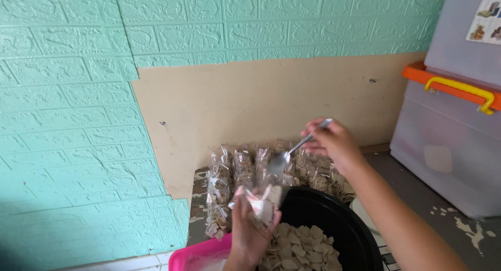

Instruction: Packaging chips into small plastic bags and weighing them on a digital scale for consistency.

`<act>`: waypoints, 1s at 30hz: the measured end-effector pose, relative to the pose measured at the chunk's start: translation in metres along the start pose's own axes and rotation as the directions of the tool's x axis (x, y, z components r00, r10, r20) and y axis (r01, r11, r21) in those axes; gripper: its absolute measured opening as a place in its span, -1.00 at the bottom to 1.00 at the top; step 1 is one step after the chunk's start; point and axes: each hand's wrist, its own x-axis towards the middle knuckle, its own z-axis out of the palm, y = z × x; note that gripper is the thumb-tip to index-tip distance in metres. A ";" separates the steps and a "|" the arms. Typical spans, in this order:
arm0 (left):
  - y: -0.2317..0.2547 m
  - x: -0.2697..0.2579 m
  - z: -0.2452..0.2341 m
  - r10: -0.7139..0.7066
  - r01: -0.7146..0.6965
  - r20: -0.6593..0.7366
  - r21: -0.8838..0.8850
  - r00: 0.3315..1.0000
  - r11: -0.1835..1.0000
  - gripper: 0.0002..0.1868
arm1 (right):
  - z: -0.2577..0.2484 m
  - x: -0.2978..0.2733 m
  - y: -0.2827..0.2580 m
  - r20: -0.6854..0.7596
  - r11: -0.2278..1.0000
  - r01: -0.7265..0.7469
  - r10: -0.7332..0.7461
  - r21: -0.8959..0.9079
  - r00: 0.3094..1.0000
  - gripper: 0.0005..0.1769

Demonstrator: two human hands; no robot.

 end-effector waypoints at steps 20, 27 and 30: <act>-0.004 0.022 -0.038 0.120 -0.132 -0.110 -0.118 0.987 0.984 -0.30 | 0.035 0.001 0.153 0.144 0.909 -0.207 0.274 -0.361 0.951 -0.80; -0.005 0.023 -0.037 0.108 -0.135 -0.183 -0.144 0.977 0.980 -0.27 | 0.062 -0.017 0.161 0.119 0.876 -0.224 0.300 -0.427 0.946 -0.80; -0.008 0.035 -0.052 0.068 -0.085 -0.093 -0.195 0.993 0.977 -0.23 | 0.075 -0.011 0.184 0.102 0.915 -0.290 0.329 -0.282 0.939 -0.81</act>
